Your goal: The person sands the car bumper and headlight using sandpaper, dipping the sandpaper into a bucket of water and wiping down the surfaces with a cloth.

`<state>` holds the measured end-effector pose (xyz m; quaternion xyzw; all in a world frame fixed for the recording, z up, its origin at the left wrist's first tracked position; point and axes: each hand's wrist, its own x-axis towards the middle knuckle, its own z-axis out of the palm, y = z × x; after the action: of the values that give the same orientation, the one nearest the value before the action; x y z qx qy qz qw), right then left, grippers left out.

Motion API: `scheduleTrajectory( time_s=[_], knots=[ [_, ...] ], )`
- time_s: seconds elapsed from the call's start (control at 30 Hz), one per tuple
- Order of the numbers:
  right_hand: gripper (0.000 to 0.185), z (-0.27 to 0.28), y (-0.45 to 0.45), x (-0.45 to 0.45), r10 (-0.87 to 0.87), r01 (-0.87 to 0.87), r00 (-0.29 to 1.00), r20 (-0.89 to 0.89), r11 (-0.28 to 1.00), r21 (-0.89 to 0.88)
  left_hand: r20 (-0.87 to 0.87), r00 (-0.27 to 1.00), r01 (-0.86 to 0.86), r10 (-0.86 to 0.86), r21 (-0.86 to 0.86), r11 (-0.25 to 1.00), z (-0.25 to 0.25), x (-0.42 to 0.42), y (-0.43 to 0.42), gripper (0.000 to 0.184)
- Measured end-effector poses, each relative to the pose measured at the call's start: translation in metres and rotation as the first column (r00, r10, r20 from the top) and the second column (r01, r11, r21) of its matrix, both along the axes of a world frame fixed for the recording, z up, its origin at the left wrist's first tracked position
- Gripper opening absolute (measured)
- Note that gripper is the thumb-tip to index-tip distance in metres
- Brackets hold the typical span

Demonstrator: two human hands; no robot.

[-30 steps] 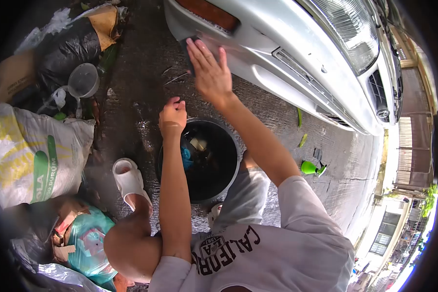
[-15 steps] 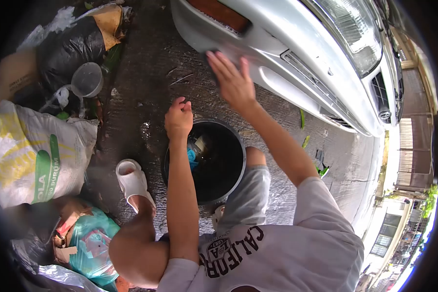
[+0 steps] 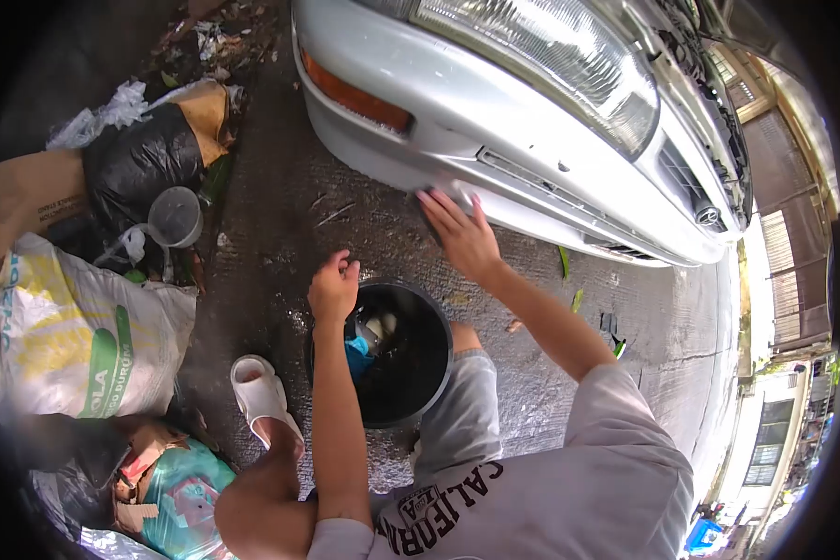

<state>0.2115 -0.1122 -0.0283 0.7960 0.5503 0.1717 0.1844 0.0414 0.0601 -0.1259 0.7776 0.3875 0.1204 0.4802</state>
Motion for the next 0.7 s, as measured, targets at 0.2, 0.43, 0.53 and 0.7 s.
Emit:
scheduleTrajectory(
  time_s=[0.2, 0.43, 0.53, 0.7],
  knots=[
    [0.036, -0.002, -0.105, -0.015, -0.296, 0.531, 0.717, -0.631, 0.819, 0.219, -0.401, 0.902, 0.205, -0.157, 0.08, 0.975, 0.017, -0.041, -0.01, 0.045],
    [0.029, 0.031, -0.073, -0.05, 0.411, 0.599, 0.214, -0.886, 0.662, 0.451, -0.645, 0.733, 0.398, -0.214, 0.152, 0.905, -0.083, -0.108, 0.004, 0.049],
    [0.032, 0.035, -0.06, -0.068, 0.521, 0.652, -0.026, -0.853, 0.656, 0.381, -0.277, 0.926, 0.264, -0.258, -0.017, 0.964, 0.057, -0.091, -0.048, 0.051],
    [0.035, 0.059, -0.067, -0.071, 0.63, 0.72, 0.008, -0.776, 0.535, 0.442, 0.611, 0.788, 0.513, -0.078, -0.581, 0.632, 0.137, -0.029, -0.109, 0.058]
  ],
)
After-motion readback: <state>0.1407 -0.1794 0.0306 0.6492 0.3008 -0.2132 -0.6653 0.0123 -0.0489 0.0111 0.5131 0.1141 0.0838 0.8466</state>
